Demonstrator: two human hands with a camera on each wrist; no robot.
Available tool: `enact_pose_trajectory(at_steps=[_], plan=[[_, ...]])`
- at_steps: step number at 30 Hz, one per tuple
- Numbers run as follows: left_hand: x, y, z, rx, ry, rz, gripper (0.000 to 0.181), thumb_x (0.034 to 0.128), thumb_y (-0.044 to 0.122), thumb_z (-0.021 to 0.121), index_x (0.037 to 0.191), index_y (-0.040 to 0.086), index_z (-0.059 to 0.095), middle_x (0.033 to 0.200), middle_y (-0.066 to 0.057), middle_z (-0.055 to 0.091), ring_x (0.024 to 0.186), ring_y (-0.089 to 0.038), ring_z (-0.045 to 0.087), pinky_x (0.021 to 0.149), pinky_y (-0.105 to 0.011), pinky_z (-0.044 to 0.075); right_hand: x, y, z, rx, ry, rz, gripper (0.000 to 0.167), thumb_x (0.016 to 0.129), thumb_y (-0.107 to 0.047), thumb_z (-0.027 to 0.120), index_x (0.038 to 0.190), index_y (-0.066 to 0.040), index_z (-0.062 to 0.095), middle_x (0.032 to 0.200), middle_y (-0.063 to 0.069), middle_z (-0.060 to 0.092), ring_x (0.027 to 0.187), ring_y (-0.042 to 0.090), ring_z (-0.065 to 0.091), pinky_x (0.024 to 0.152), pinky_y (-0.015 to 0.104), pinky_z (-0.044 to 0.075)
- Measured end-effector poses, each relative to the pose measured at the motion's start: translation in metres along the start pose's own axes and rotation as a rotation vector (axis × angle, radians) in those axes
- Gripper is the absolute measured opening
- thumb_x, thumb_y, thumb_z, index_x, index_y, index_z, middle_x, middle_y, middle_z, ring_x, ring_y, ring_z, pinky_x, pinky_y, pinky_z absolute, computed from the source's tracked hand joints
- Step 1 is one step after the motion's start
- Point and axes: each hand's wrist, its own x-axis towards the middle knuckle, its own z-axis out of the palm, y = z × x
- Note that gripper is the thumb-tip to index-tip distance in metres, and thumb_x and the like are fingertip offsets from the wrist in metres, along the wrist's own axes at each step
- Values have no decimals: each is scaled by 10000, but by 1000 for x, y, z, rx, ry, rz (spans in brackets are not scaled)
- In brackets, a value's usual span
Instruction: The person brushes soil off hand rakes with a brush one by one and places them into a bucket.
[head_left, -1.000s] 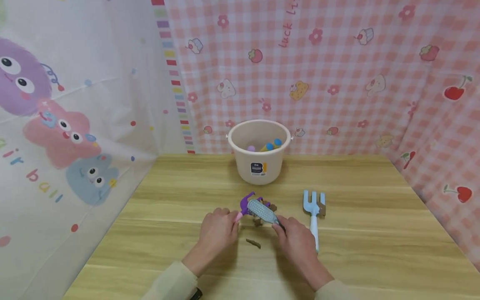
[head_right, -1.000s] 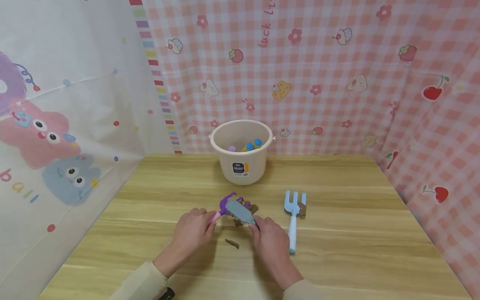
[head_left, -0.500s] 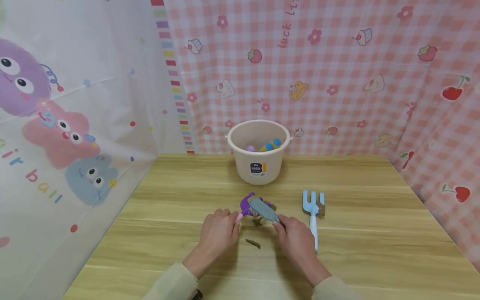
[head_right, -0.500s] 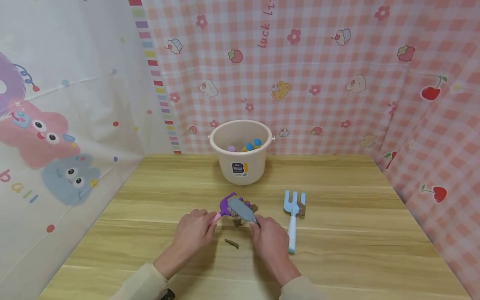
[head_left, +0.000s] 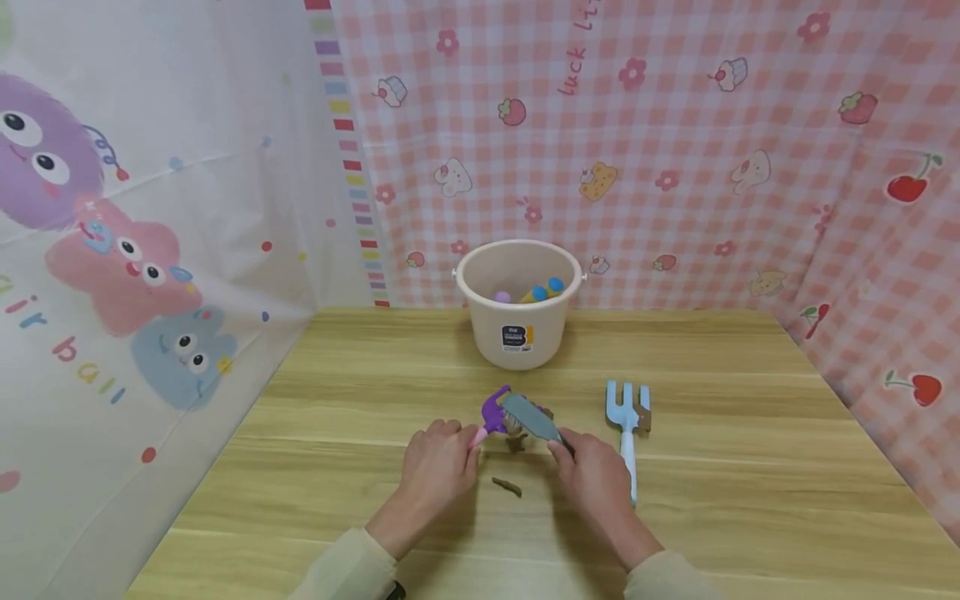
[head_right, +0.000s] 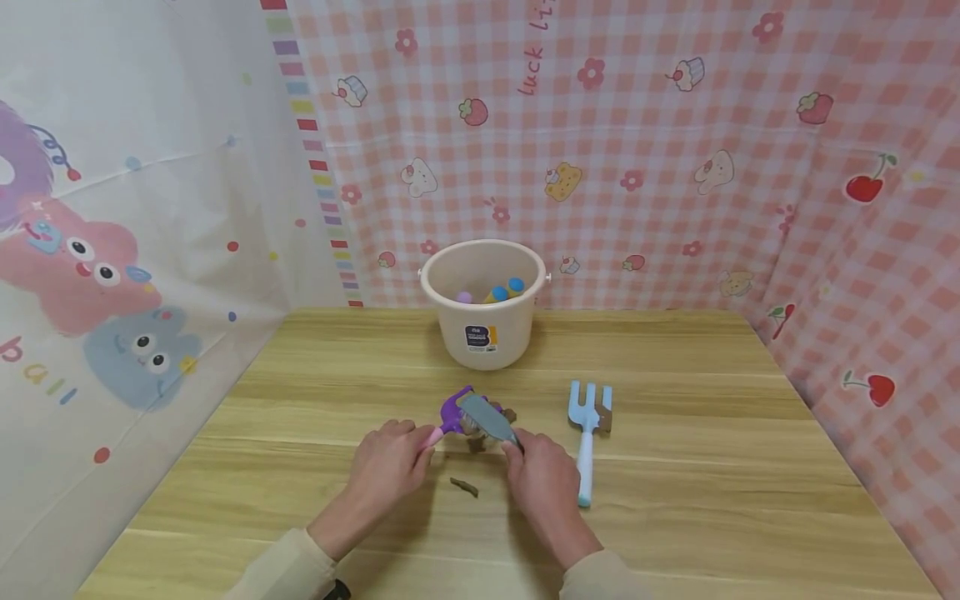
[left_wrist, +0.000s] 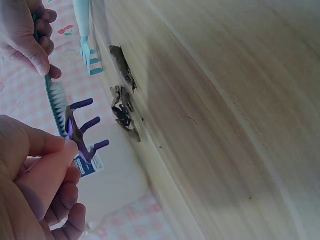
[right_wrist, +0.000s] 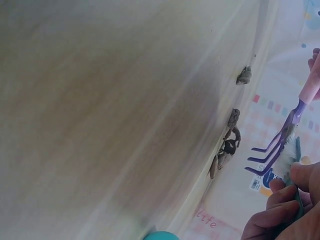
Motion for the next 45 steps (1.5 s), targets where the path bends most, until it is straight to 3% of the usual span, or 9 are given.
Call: enact_pose_trajectory(at_steps=[4, 9, 13, 26, 34, 39, 45], plan=[[0, 0, -1, -5, 1, -3, 129, 857, 199, 733, 783, 132, 650, 674, -1, 539, 619, -182, 513, 535, -337, 439, 1, 2, -2, 1, 6, -26, 236, 931, -216, 695, 1121, -83, 741, 829, 89, 693, 634, 200, 573, 491, 353, 420], [0, -1, -2, -5, 2, -9, 139, 851, 189, 734, 753, 138, 650, 649, 2, 523, 596, -177, 495, 533, -328, 417, 0, 3, -5, -7, 86, -103, 288, 900, -200, 733, 1150, -57, 729, 823, 82, 680, 651, 213, 600, 520, 382, 452], [0, -3, -2, -6, 9, -20, 132, 851, 191, 734, 762, 143, 649, 665, 0, 544, 606, -179, 504, 562, -342, 427, -3, 0, -5, -36, 54, -163, 286, 904, -226, 731, 1154, -88, 729, 780, 5, 628, 611, 151, 541, 497, 325, 417], [0, 0, -4, 17, 32, 9, 127, 851, 205, 732, 780, 144, 646, 684, 7, 570, 626, -180, 543, 613, -370, 467, -4, -1, 3, -68, 31, -66, 238, 930, -228, 696, 1128, -100, 732, 798, 69, 658, 660, 254, 617, 483, 374, 438], [0, 1, -3, 46, 32, 32, 100, 841, 214, 738, 827, 131, 684, 685, -1, 584, 629, -184, 560, 606, -371, 477, 1, 0, 2, -60, -24, 12, 271, 944, -238, 681, 1173, -98, 724, 804, 72, 661, 608, 175, 529, 476, 319, 400], [0, 1, -3, 38, 24, 22, 98, 839, 215, 739, 862, 125, 706, 679, 8, 567, 631, -185, 555, 621, -383, 480, 2, 1, 1, -63, -18, 5, 257, 948, -233, 676, 1164, -105, 726, 776, 66, 639, 590, 172, 508, 463, 322, 382], [0, 1, -4, 38, 16, 17, 98, 840, 217, 741, 861, 128, 705, 675, 12, 559, 631, -184, 550, 620, -382, 480, 3, 6, 2, -80, 14, -19, 262, 944, -233, 680, 1158, -87, 723, 826, 100, 669, 653, 240, 603, 474, 368, 433]])
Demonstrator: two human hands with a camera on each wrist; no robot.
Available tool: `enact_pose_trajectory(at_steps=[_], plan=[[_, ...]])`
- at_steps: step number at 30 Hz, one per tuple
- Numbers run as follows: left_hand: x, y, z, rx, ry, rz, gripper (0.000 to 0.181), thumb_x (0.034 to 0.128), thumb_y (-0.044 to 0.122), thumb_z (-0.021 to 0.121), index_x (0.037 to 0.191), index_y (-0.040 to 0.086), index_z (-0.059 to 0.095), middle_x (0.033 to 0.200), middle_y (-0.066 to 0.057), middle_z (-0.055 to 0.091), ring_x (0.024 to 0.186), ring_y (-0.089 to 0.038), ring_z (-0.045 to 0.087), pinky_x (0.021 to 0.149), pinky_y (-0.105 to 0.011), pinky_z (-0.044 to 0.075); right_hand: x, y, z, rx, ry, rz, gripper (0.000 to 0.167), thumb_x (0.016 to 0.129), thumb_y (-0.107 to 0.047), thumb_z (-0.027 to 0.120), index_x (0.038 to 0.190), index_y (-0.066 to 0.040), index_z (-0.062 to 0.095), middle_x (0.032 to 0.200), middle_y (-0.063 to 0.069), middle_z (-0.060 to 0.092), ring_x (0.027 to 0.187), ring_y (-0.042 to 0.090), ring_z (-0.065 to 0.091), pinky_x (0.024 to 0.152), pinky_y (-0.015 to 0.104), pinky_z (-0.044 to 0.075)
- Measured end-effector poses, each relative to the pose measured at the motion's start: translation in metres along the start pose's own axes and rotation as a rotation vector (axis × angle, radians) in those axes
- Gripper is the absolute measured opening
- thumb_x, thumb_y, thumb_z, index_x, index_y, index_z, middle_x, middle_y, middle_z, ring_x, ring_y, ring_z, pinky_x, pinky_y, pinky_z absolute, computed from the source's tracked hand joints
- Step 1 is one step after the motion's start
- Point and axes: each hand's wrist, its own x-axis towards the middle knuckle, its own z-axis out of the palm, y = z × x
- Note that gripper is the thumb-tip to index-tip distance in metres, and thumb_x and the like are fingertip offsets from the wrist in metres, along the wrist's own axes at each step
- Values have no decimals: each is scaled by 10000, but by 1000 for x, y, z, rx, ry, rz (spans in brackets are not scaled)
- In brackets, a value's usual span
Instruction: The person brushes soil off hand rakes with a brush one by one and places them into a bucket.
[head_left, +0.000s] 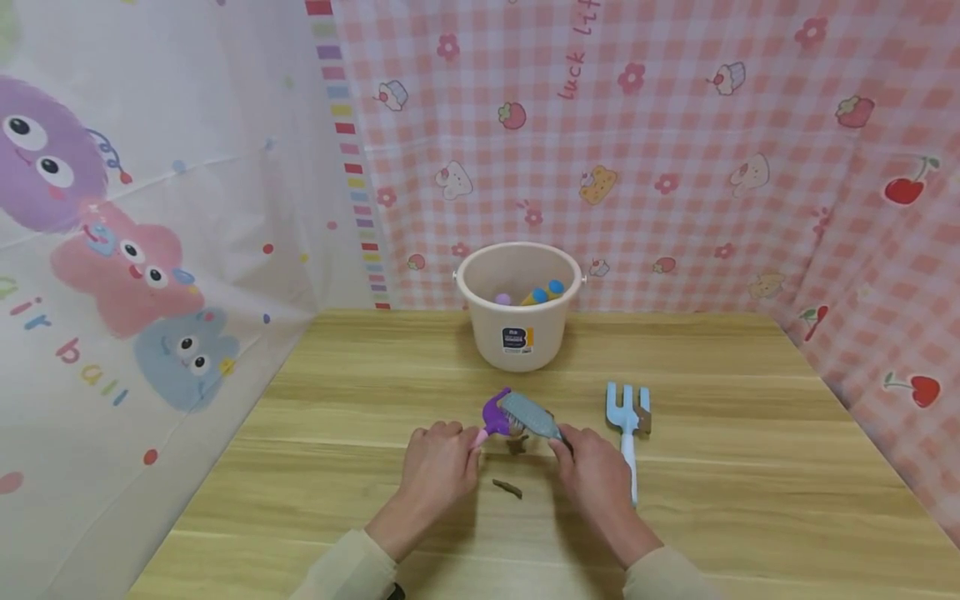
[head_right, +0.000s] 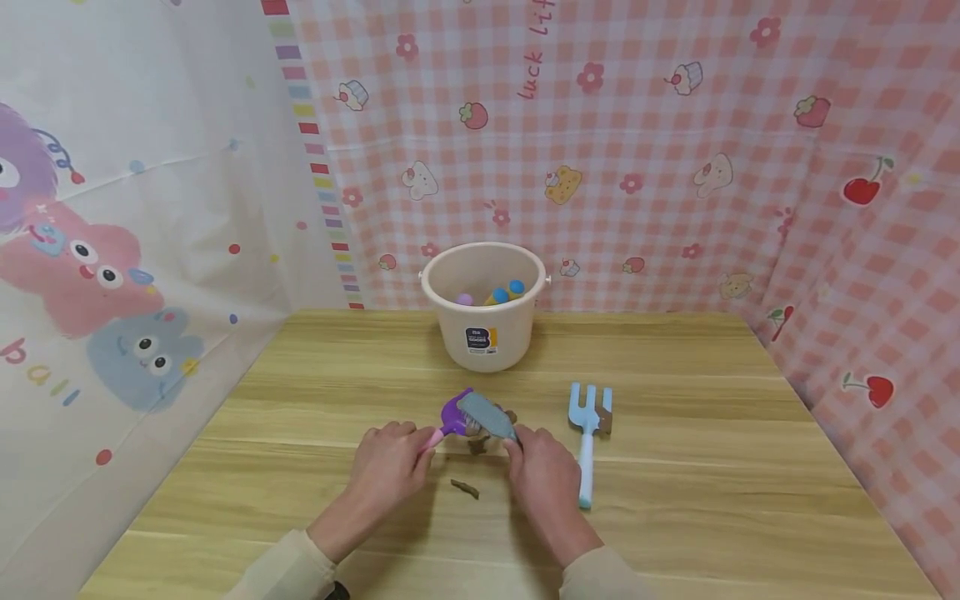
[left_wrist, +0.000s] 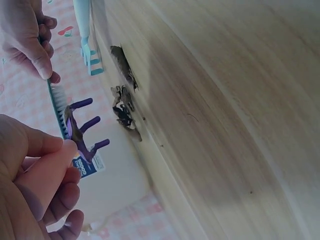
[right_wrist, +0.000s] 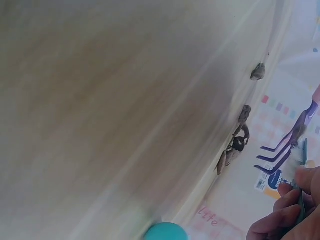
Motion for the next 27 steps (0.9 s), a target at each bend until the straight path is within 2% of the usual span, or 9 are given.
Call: enact_pose_trajectory(at_steps=[4, 7, 10, 12, 15, 18, 27], plan=[[-1, 1, -1, -12, -9, -2, 94, 852, 223, 731, 853, 133, 702, 668, 14, 553, 629, -180, 543, 620, -380, 478, 2, 6, -1, 12, 34, -33, 272, 940, -214, 684, 1150, -44, 717, 858, 137, 690, 714, 302, 652, 509, 417, 477], [-1, 0, -1, -23, -15, -6, 112, 868, 225, 718, 804, 142, 676, 659, 14, 544, 621, -180, 540, 606, -372, 466, 3, 4, -5, 50, 63, -56, 265, 930, -203, 699, 1140, -44, 722, 833, 114, 685, 692, 259, 632, 537, 410, 479], [1, -2, -1, -26, -10, -19, 166, 870, 217, 714, 745, 151, 627, 653, 11, 531, 614, -184, 532, 592, -364, 446, 0, -2, -9, 89, 45, -93, 264, 922, -201, 708, 1141, -55, 725, 791, 67, 654, 648, 209, 581, 530, 377, 451], [3, -3, -1, -22, -5, -27, 178, 872, 217, 713, 735, 153, 619, 654, 9, 529, 611, -186, 528, 593, -366, 445, -2, -6, -10, 79, 26, -107, 276, 918, -213, 711, 1150, -64, 725, 782, 46, 640, 646, 203, 585, 522, 365, 447], [3, -3, -2, -20, -2, -24, 137, 860, 212, 717, 763, 141, 650, 659, 6, 539, 613, -185, 531, 596, -372, 454, -5, -8, -8, 33, 10, -93, 267, 919, -228, 708, 1142, -81, 729, 762, 39, 617, 632, 222, 585, 496, 368, 436], [2, -2, -2, -12, -5, -14, 133, 855, 211, 718, 766, 134, 656, 664, -2, 551, 618, -191, 546, 596, -379, 464, -6, -5, -5, -5, 33, -55, 256, 919, -232, 709, 1132, -92, 734, 743, 48, 605, 627, 251, 591, 485, 392, 441], [-1, 0, 0, -10, 13, -5, 116, 838, 207, 731, 776, 137, 663, 669, 5, 550, 626, -191, 554, 598, -379, 456, -2, 5, -3, -8, 38, -44, 219, 917, -218, 708, 1087, -83, 737, 753, 83, 645, 629, 262, 604, 485, 408, 446]])
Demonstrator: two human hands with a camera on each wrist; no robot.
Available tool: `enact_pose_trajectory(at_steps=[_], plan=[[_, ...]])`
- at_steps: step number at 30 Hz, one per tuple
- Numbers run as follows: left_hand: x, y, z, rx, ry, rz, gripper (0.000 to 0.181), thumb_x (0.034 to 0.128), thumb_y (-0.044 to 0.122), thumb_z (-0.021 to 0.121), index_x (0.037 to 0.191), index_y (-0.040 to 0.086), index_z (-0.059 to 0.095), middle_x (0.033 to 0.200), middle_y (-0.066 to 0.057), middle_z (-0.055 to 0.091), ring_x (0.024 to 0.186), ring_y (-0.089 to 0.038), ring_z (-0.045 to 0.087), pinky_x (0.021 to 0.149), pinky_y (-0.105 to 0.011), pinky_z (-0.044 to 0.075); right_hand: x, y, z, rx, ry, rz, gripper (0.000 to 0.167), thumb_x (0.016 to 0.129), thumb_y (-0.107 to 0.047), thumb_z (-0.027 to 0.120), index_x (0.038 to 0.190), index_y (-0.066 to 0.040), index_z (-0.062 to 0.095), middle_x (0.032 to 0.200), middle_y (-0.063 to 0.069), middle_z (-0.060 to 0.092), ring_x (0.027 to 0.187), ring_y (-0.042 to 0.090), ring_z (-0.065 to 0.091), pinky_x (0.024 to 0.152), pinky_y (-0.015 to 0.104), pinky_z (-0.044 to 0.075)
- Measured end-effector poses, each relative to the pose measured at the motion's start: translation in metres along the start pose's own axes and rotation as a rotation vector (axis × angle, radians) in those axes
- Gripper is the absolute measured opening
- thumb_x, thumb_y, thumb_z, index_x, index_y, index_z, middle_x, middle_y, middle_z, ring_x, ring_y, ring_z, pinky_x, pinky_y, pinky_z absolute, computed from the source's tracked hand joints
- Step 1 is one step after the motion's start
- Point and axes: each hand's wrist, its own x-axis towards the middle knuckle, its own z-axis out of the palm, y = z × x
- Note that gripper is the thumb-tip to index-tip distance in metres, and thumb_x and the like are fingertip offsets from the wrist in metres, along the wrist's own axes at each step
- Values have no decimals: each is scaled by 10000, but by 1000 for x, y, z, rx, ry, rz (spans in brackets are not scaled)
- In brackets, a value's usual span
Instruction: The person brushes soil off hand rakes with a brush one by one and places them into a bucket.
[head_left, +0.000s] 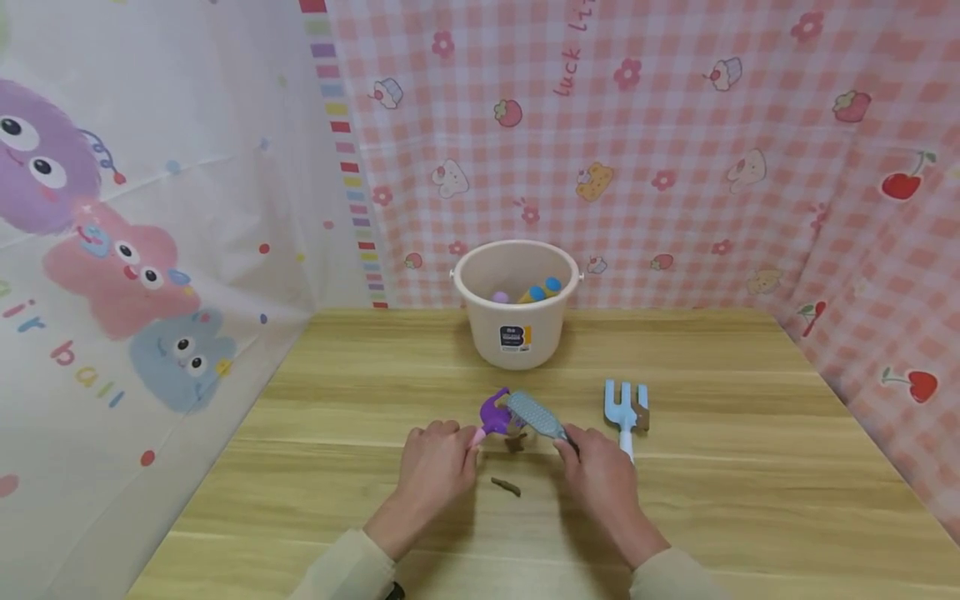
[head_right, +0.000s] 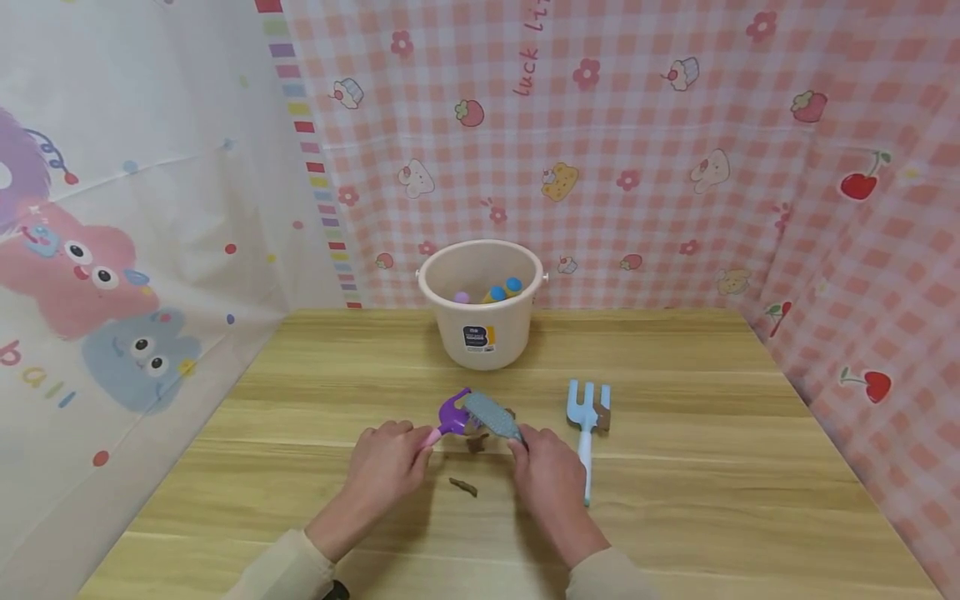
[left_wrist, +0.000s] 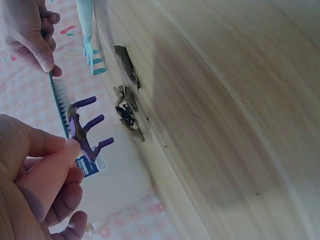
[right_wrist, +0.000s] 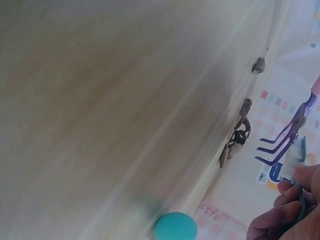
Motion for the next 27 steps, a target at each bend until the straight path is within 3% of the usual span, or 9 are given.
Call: enact_pose_trajectory(at_steps=[11, 17, 22, 27], plan=[[-1, 0, 0, -13, -23, -16, 118, 844, 208, 734, 776, 148, 658, 659, 18, 528, 623, -183, 536, 605, -378, 457, 4, 5, -1, 26, 10, -18, 199, 922, -197, 703, 1058, -55, 734, 788, 102, 674, 658, 260, 613, 529, 421, 467], [0, -1, -1, -10, -58, -26, 141, 873, 221, 709, 759, 151, 661, 638, 16, 512, 597, -179, 509, 592, -375, 449, 2, 4, -7, 35, 79, -50, 178, 907, -167, 714, 1037, -48, 732, 797, 108, 683, 681, 297, 641, 547, 461, 481], [4, -5, -5, -11, -58, -47, 191, 878, 211, 703, 713, 152, 626, 629, 4, 510, 584, -194, 503, 569, -376, 436, -1, -7, -8, 82, -3, -90, 249, 909, -200, 718, 1113, -58, 731, 774, 55, 648, 647, 217, 598, 528, 385, 463], [6, -5, -7, -48, -59, -33, 160, 865, 184, 713, 726, 146, 642, 625, 18, 497, 575, -167, 482, 568, -356, 437, -3, -9, -2, 41, -21, -43, 259, 916, -203, 711, 1137, -69, 730, 769, 58, 638, 654, 239, 610, 512, 384, 454]])
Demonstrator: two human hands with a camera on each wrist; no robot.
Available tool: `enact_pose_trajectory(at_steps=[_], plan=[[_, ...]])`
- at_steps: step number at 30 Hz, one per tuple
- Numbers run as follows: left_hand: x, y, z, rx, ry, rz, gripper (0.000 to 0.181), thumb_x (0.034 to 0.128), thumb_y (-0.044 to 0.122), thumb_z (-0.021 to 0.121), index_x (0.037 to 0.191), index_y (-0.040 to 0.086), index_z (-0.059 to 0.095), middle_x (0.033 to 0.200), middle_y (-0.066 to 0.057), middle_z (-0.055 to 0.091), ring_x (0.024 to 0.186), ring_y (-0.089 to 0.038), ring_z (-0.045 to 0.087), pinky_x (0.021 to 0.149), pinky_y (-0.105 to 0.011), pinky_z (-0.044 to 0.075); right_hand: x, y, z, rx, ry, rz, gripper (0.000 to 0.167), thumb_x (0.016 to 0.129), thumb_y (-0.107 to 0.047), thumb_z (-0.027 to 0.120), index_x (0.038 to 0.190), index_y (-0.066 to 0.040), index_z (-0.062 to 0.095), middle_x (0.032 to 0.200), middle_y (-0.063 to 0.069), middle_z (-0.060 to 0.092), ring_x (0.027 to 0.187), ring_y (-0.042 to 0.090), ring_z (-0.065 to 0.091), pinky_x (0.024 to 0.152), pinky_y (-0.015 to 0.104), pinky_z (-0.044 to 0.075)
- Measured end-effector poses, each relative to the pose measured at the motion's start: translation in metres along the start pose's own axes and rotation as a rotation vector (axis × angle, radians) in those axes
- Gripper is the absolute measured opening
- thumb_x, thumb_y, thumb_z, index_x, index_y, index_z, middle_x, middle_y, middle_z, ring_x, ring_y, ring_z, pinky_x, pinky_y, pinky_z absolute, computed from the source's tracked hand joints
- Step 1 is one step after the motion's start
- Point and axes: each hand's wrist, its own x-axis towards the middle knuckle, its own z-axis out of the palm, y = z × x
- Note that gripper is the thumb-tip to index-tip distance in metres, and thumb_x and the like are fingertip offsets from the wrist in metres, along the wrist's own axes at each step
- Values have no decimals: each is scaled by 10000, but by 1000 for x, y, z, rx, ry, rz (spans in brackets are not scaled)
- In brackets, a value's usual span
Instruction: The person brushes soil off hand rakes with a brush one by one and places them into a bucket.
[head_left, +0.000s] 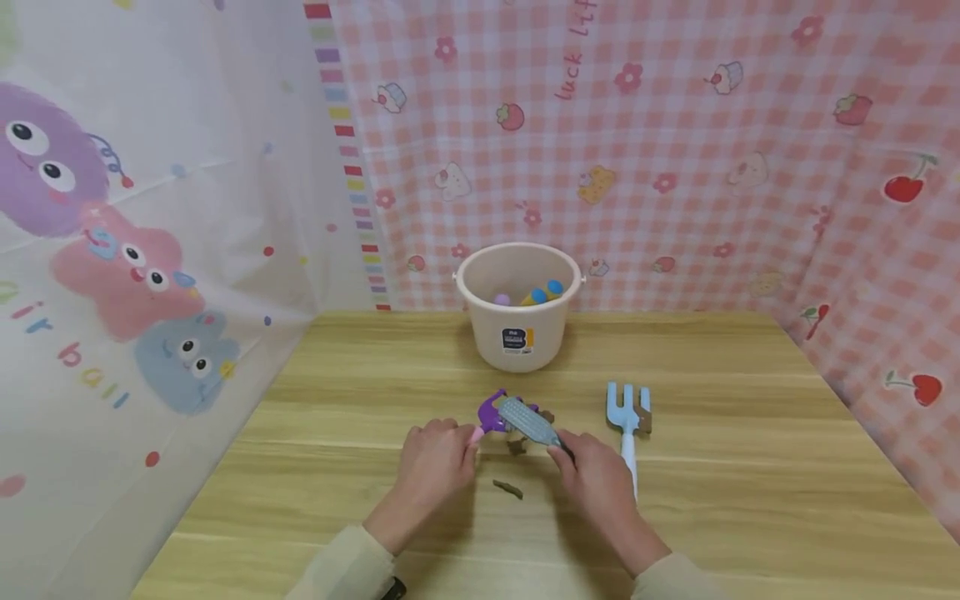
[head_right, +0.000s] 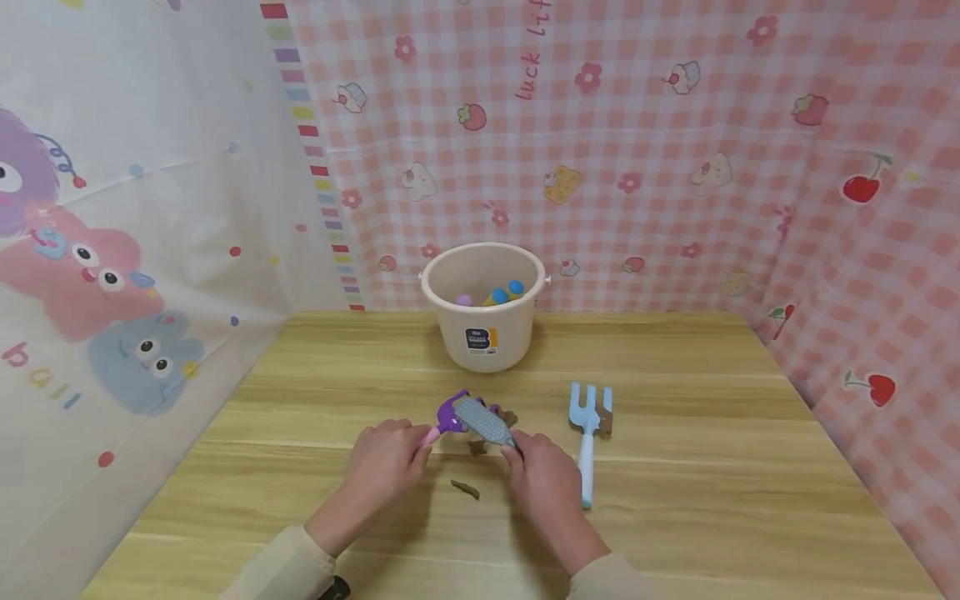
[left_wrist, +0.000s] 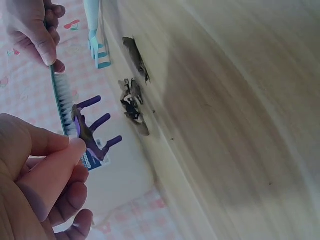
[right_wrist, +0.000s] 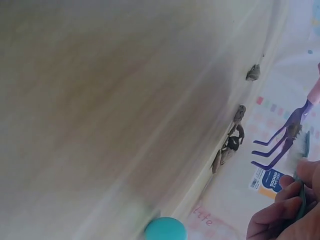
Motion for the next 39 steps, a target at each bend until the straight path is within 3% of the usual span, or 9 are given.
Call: enact_pose_trajectory(at_steps=[6, 12, 20, 25, 28, 32, 39], plan=[[-2, 1, 1, 16, 44, 19, 213, 850, 172, 717, 680, 155, 590, 623, 14, 502, 571, -166, 494, 555, -348, 434, 2, 6, 1, -20, 12, 28, 256, 920, -203, 706, 1128, -56, 731, 808, 98, 678, 697, 287, 644, 535, 435, 482], [-3, 2, 2, 25, 55, 32, 207, 840, 169, 725, 682, 157, 592, 626, 14, 515, 579, -173, 515, 555, -353, 436, 4, 12, -3, -6, 4, 34, 234, 915, -179, 709, 1110, -50, 734, 783, 88, 673, 647, 237, 600, 535, 423, 471], [-1, 1, 1, 12, 9, 5, 187, 864, 182, 711, 697, 153, 632, 614, 17, 506, 571, -167, 496, 560, -353, 435, 5, 14, -6, 4, 77, -8, 242, 898, -164, 728, 1095, -23, 733, 847, 124, 704, 737, 313, 669, 612, 481, 513], [3, -1, -3, -6, -16, -21, 236, 883, 189, 685, 672, 162, 581, 623, 10, 498, 583, -182, 496, 578, -386, 447, 3, 1, -8, 44, 2, -62, 284, 912, -194, 717, 1148, -36, 721, 790, 66, 650, 654, 211, 599, 539, 375, 475], [5, 0, -4, -24, -12, -19, 224, 869, 175, 686, 672, 166, 578, 627, 13, 502, 589, -182, 507, 578, -393, 448, 3, -3, -6, 20, -27, -38, 282, 920, -210, 709, 1154, -53, 722, 746, 37, 604, 607, 175, 544, 494, 333, 422], [5, 1, -3, -25, -2, -6, 256, 879, 185, 688, 658, 167, 561, 619, 12, 496, 587, -187, 519, 571, -391, 453, 4, -3, -2, -15, -12, 12, 278, 924, -218, 705, 1157, -67, 725, 737, 39, 594, 596, 178, 526, 484, 340, 411], [3, 2, -1, -16, 21, -1, 323, 905, 209, 686, 634, 168, 515, 609, 6, 484, 583, -193, 519, 570, -386, 455, 4, -1, 1, -25, -2, 33, 272, 925, -223, 704, 1155, -79, 727, 744, 38, 597, 589, 179, 515, 469, 343, 406]])
